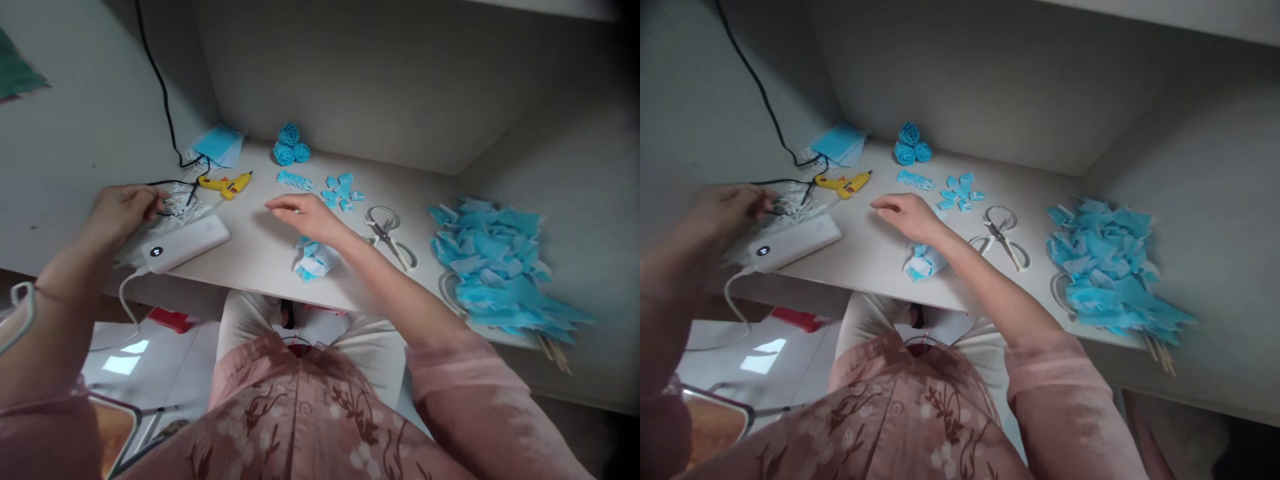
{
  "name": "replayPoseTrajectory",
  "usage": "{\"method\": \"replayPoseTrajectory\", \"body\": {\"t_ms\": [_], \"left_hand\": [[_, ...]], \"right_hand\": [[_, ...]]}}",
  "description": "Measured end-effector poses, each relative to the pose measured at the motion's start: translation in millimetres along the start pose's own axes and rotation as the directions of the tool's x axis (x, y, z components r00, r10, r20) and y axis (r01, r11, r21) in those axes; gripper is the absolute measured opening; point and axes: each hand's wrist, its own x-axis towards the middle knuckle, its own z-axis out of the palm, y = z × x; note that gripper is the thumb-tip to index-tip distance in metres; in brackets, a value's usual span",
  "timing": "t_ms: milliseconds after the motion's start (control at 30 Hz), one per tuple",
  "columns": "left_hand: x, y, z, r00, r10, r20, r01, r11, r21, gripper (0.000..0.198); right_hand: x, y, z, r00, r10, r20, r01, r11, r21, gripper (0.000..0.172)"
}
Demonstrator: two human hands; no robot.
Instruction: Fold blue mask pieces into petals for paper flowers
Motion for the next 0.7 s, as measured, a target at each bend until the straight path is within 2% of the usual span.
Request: {"method": "replayPoseTrajectory", "body": {"t_ms": [100, 200, 333, 400, 500, 567, 633, 700], "left_hand": [[-3, -3, -2.2, 0.999, 0.011, 0.045, -0.008, 0.998, -0.06, 0.02], [-6, -9, -5.2, 0.994, 0.037, 0.105, -0.024, 0.993, -0.12, 0.017], [-10, -16, -8.2, 0.992, 0.002, 0.124, 0.015, 0.991, -0.131, 0.016], [-11, -18, -9.5, 0.991, -0.012, 0.137, 0.036, 0.984, -0.176, 0.016], [-10, -22, -11.2, 0.989, -0.037, 0.145, 0.072, 0.967, -0.243, 0.018], [-8, -23, -11.8, 0.988, -0.027, 0.153, 0.067, 0.963, -0.263, 0.017], [-8, -24, -11.8, 0.989, 0.004, 0.15, 0.034, 0.967, -0.254, 0.017], [-7, -25, -10.7, 0.988, 0.102, 0.116, -0.08, 0.98, -0.181, 0.025]], "right_hand": [[51, -1, 32, 0.992, -0.08, 0.102, 0.102, 0.966, -0.238, 0.025], [94, -5, 67, 0.963, -0.137, 0.234, 0.227, 0.879, -0.42, 0.031], [132, -7, 107, 0.927, -0.17, 0.336, 0.336, 0.775, -0.535, 0.034], [145, -4, 124, 0.907, -0.213, 0.364, 0.378, 0.793, -0.478, 0.036], [158, 1, 144, 0.934, -0.164, 0.318, 0.267, 0.911, -0.314, 0.026], [165, 5, 153, 0.945, -0.126, 0.303, 0.207, 0.944, -0.256, 0.017], [170, 7, 155, 0.944, -0.127, 0.303, 0.207, 0.946, -0.247, 0.015], [172, 7, 149, 0.948, -0.133, 0.29, 0.207, 0.948, -0.243, 0.014]]}}
